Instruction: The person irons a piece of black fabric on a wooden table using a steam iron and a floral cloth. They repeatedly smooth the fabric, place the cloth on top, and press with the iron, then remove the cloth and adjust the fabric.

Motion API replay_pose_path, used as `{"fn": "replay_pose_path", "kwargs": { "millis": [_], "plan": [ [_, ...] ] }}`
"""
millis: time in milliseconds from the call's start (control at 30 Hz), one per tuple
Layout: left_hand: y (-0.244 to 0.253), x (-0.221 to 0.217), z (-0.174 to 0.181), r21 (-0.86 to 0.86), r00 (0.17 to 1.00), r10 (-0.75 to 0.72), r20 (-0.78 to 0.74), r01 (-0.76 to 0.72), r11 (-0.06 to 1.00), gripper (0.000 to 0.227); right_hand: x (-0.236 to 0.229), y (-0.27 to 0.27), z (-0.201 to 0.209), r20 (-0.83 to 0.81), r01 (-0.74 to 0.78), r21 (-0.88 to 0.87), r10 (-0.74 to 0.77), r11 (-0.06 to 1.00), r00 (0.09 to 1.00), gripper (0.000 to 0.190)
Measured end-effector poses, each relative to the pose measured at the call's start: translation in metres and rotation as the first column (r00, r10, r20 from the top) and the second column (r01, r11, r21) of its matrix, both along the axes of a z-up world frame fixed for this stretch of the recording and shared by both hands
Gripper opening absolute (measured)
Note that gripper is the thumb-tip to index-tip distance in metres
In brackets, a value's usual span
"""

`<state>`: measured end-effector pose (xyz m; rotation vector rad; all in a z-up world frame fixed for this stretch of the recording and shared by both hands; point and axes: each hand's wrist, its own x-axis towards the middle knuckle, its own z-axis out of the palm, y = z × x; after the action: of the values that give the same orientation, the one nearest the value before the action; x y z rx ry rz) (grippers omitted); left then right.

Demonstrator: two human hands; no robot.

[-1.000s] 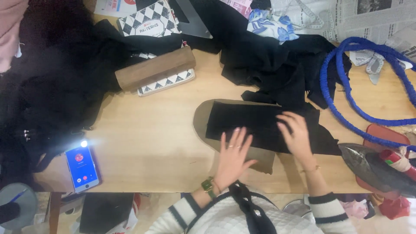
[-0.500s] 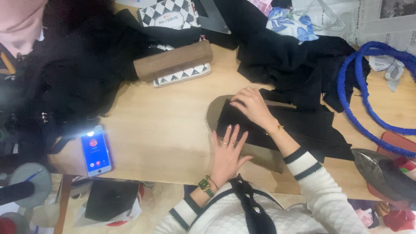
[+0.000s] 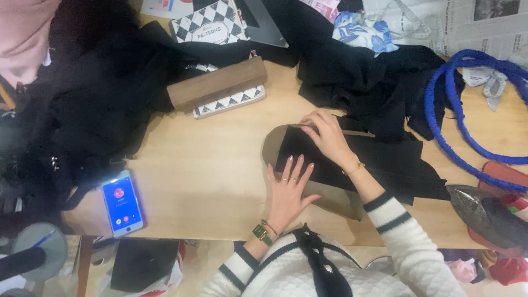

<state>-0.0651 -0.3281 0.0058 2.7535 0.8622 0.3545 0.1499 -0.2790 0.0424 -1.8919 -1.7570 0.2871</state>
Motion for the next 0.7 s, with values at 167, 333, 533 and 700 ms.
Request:
{"fn": "replay_pose_path", "kwargs": {
  "millis": [167,333,533,700],
  "plan": [
    [0.005,0.006,-0.001,0.004,1.000,-0.008,-0.012,0.008,1.000,0.079,0.013,-0.035,-0.007,0.055,0.025,-0.057,-0.022,0.998,0.998,0.022],
    [0.005,0.001,-0.007,0.028,0.999,-0.027,-0.019,0.027,0.999,0.078,0.015,-0.042,-0.013,0.025,0.029,-0.066,-0.028,0.997,0.999,0.023],
    [0.003,-0.006,-0.006,0.024,0.999,-0.049,-0.008,0.049,0.998,0.075,0.013,-0.030,-0.027,0.203,-0.043,0.007,0.041,0.999,0.978,0.010],
    [0.004,-0.005,-0.011,-0.010,0.998,-0.045,0.040,0.046,0.999,0.074,0.018,-0.021,-0.034,0.381,-0.027,-0.043,0.041,0.999,0.924,0.017]
  ]
}}
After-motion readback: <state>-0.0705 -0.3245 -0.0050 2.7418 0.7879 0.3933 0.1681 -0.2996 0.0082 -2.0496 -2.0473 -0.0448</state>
